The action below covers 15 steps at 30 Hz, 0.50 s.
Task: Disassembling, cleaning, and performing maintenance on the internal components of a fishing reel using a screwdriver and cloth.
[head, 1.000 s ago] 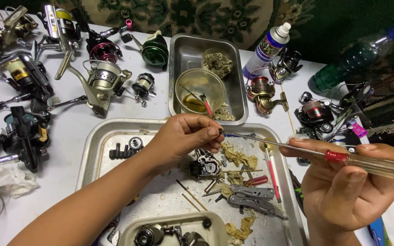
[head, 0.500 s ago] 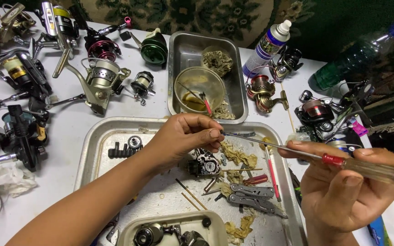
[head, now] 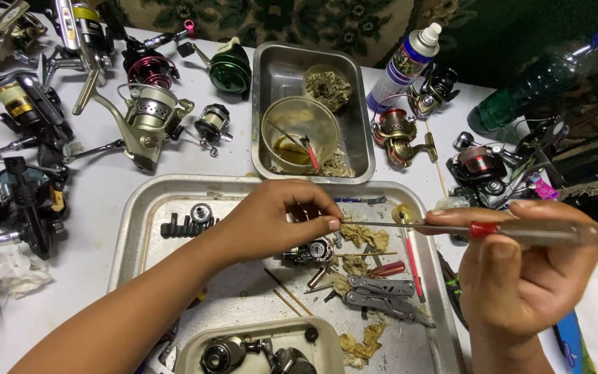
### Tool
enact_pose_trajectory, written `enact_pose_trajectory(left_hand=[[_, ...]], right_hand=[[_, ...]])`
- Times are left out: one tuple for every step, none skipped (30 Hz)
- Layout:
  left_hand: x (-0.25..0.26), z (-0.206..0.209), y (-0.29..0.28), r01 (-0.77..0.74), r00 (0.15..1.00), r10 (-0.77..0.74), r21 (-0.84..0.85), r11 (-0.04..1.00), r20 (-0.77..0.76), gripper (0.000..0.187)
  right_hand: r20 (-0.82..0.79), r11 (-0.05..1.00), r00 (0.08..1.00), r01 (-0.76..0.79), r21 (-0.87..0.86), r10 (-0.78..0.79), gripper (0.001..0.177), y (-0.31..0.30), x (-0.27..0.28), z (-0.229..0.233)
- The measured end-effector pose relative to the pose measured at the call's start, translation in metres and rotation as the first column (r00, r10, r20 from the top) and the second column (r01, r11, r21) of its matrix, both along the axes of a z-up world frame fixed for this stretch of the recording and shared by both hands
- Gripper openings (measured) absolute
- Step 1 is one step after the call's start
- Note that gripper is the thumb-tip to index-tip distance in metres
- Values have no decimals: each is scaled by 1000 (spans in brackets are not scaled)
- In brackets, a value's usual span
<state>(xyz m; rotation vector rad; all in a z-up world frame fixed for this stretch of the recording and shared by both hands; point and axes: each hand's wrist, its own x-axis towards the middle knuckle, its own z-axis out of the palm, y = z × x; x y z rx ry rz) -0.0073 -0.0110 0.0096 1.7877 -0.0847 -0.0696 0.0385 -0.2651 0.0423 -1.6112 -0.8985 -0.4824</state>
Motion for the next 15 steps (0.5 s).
enact_pose_trajectory(left_hand=[[1, -4, 1, 32, 989, -45, 97, 995, 141, 18], [1, -8, 1, 48, 957, -102, 197, 979, 273, 15], [1, -9, 2, 49, 957, -101, 196, 979, 270, 15], [1, -11, 3, 49, 941, -130, 253, 966, 312, 15], [1, -12, 4, 48, 923, -160, 309, 950, 351, 15], [1, -14, 4, 49, 924, -160, 307, 950, 347, 15], [1, -15, 4, 74, 932, -191, 355, 932, 308, 17], [1, -17, 4, 100, 938, -220, 401, 911, 267, 20], [2, -20, 4, 102, 940, -220, 398, 912, 263, 20], [3, -23, 5, 102, 920, -251, 434, 895, 302, 21], [4, -27, 5, 99, 897, -283, 469, 878, 340, 23], [5, -27, 5, 101, 898, -282, 467, 879, 337, 23], [6, -27, 6, 134, 903, -318, 515, 847, 287, 27], [7, -27, 6, 169, 906, -352, 560, 811, 236, 31], [7, -29, 6, 172, 907, -351, 556, 813, 233, 31]], right_hand=[[-55, 999, 998, 10, 45, -8, 29, 0, 0, -4], [-110, 996, 994, 23, 89, -13, 31, -1, 1, -8], [-113, 996, 993, 23, 88, -13, 31, 1, 0, -6], [-100, 996, 991, 89, -13, -90, 32, 2, -1, -5], [-81, 981, 983, 155, -113, -164, 35, 3, -2, -3], [-85, 981, 983, 154, -116, -165, 35, 6, -2, -1], [-109, 987, 990, 71, -143, -87, 29, 9, -3, 1], [-136, 986, 991, -13, -168, -10, 24, 12, -3, 4], [-141, 985, 990, -13, -171, -11, 24, 12, -3, 5], [-174, 977, 984, -19, -214, -19, 24, 12, -3, 6], [-207, 966, 978, -26, -256, -28, 24, 12, -3, 7], [-212, 966, 977, -27, -258, -29, 24, 14, -3, 7], [-218, 959, 976, -78, -274, 17, 23, 15, -2, 7], [-225, 949, 972, -128, -289, 63, 21, 16, -2, 7], [-230, 948, 971, -130, -292, 62, 21, 18, -3, 6]])
